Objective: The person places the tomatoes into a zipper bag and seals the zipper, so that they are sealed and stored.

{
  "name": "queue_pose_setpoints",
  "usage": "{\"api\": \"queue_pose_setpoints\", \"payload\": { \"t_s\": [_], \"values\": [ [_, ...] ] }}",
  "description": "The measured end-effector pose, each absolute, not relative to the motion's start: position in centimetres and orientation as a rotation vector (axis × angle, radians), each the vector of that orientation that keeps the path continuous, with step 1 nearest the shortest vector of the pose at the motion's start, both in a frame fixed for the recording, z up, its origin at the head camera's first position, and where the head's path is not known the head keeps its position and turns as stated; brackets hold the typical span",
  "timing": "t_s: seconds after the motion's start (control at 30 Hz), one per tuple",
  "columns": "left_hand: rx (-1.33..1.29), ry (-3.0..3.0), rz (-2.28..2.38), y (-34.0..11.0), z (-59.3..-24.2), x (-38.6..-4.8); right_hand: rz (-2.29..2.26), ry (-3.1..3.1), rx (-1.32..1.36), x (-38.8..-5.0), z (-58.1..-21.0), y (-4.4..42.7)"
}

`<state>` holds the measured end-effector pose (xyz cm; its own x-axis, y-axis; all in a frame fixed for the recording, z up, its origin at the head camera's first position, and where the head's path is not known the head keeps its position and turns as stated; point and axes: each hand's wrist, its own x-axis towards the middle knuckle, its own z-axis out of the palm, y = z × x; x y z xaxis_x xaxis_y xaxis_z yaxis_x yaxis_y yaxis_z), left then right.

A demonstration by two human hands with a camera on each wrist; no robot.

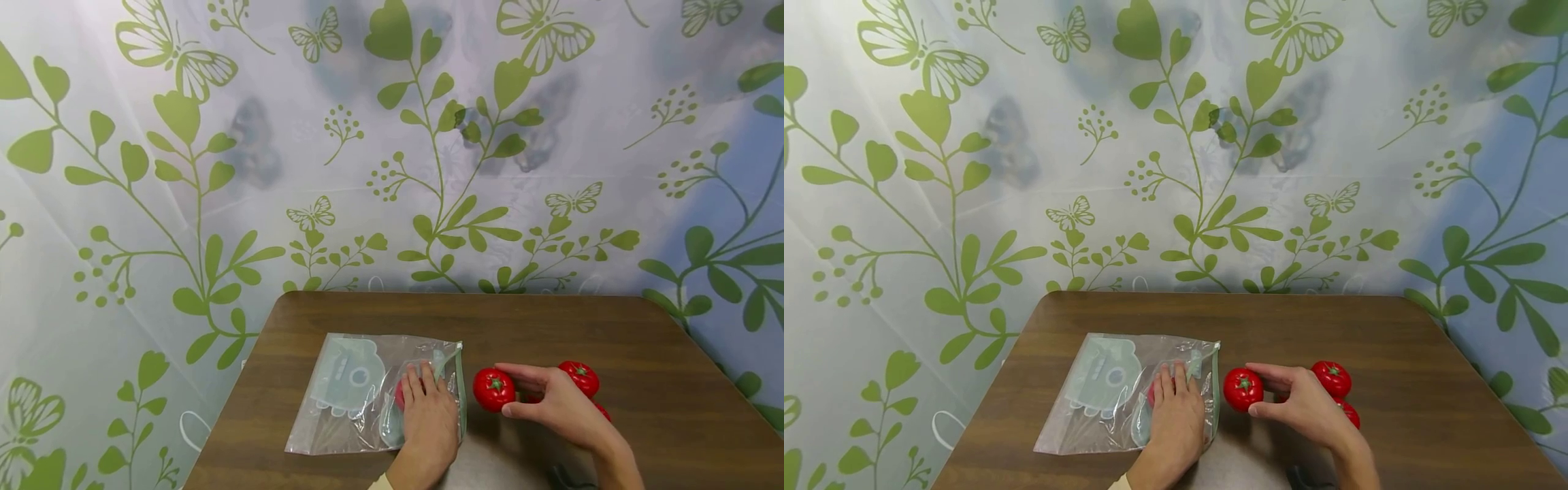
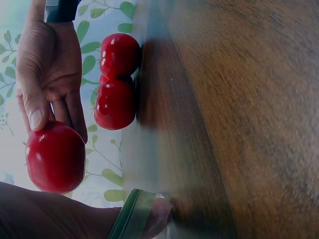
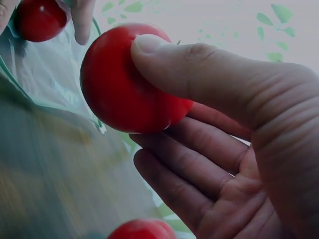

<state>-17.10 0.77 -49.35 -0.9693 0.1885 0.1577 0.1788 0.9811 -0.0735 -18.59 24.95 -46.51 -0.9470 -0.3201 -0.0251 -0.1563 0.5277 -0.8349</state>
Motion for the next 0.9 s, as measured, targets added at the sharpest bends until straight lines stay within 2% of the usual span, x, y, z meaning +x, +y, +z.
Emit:
{"api": "queue_pose_setpoints", "payload": {
  "t_s": [0.9],
  "values": [
    [-0.265, -3.025, 0.13, 1.2, -49.7, -16.7, -1.392, 2.48, -0.601, -20.2, -50.6, 20.5]
  ]
}}
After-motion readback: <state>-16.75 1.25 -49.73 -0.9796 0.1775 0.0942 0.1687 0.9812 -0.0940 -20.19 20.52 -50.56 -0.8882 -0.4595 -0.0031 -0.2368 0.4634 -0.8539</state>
